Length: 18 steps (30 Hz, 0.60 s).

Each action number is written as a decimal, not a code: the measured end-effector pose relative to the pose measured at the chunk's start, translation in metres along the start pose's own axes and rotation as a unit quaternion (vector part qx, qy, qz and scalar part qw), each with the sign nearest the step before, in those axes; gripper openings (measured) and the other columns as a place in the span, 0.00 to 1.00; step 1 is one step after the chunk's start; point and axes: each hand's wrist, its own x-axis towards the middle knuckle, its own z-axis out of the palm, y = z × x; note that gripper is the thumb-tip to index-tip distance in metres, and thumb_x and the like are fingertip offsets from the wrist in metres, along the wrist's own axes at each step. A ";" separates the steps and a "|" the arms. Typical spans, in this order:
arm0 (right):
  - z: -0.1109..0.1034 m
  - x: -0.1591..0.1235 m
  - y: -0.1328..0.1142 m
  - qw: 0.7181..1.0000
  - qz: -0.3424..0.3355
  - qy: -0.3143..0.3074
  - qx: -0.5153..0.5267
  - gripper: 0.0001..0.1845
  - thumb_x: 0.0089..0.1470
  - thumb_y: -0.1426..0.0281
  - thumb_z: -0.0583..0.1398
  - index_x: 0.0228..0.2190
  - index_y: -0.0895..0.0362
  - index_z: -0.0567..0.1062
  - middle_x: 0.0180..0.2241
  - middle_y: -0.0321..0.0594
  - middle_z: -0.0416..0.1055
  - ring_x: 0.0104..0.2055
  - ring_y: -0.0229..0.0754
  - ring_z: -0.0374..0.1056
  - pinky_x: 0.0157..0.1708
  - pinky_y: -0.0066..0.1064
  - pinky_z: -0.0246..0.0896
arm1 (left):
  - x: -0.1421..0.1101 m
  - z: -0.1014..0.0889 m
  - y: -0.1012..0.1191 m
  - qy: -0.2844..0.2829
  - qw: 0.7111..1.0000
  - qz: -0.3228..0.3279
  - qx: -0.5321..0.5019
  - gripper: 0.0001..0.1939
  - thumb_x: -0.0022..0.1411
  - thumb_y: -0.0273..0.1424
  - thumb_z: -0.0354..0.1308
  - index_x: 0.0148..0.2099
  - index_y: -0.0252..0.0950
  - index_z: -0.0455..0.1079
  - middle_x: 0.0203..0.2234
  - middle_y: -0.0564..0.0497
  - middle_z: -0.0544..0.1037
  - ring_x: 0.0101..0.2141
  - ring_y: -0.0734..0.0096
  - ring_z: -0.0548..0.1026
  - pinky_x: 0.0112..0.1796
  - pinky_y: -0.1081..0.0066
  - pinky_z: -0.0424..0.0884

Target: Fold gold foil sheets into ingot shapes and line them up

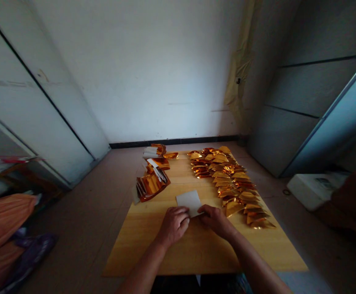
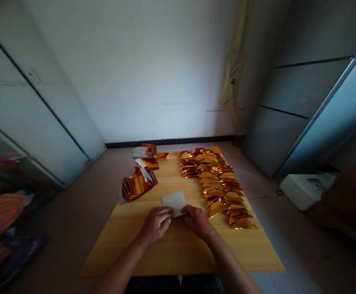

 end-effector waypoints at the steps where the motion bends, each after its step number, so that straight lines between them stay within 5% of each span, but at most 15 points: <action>1: 0.000 0.000 -0.002 0.999 -0.010 0.016 -0.026 0.16 0.44 0.78 0.54 0.34 0.55 0.75 0.30 0.37 0.73 0.33 0.38 0.68 0.34 0.27 0.61 | 0.001 0.000 0.000 0.003 1.000 -0.008 -0.009 0.13 0.60 0.29 0.49 0.36 0.40 0.76 0.41 0.46 0.78 0.44 0.62 0.74 0.47 0.61 0.66; 5: -0.002 0.006 -0.007 0.988 -0.072 0.096 -0.094 0.09 0.48 0.75 0.57 0.30 0.54 0.77 0.36 0.42 0.71 0.38 0.41 0.68 0.40 0.31 0.61 | 0.005 -0.002 -0.003 0.028 0.997 -0.039 -0.056 0.14 0.62 0.30 0.47 0.36 0.39 0.76 0.35 0.47 0.80 0.40 0.65 0.75 0.45 0.65 0.66; 9: 0.002 0.021 -0.006 0.985 -0.135 0.098 -0.032 0.06 0.52 0.72 0.56 0.29 0.55 0.74 0.44 0.44 0.70 0.47 0.42 0.66 0.46 0.34 0.60 | 0.012 -0.003 -0.008 0.080 0.989 -0.082 -0.094 0.14 0.62 0.35 0.49 0.28 0.39 0.72 0.21 0.51 0.74 0.25 0.70 0.71 0.30 0.72 0.64; 13: 0.011 0.040 -0.005 0.992 -0.070 0.103 -0.003 0.08 0.54 0.70 0.53 0.33 0.55 0.72 0.32 0.38 0.72 0.33 0.37 0.68 0.34 0.27 0.61 | 0.020 0.001 -0.017 0.119 0.972 -0.153 -0.136 0.08 0.60 0.36 0.52 0.39 0.40 0.69 0.24 0.54 0.74 0.26 0.72 0.72 0.30 0.74 0.65; 18: 0.023 0.059 -0.008 0.988 0.020 0.117 -0.098 0.07 0.56 0.71 0.52 0.31 0.56 0.70 0.27 0.36 0.71 0.27 0.36 0.65 0.27 0.24 0.53 | 0.028 0.012 -0.030 0.167 0.961 -0.193 -0.109 0.26 0.51 0.30 0.59 0.54 0.39 0.61 0.38 0.49 0.75 0.37 0.68 0.74 0.39 0.69 0.69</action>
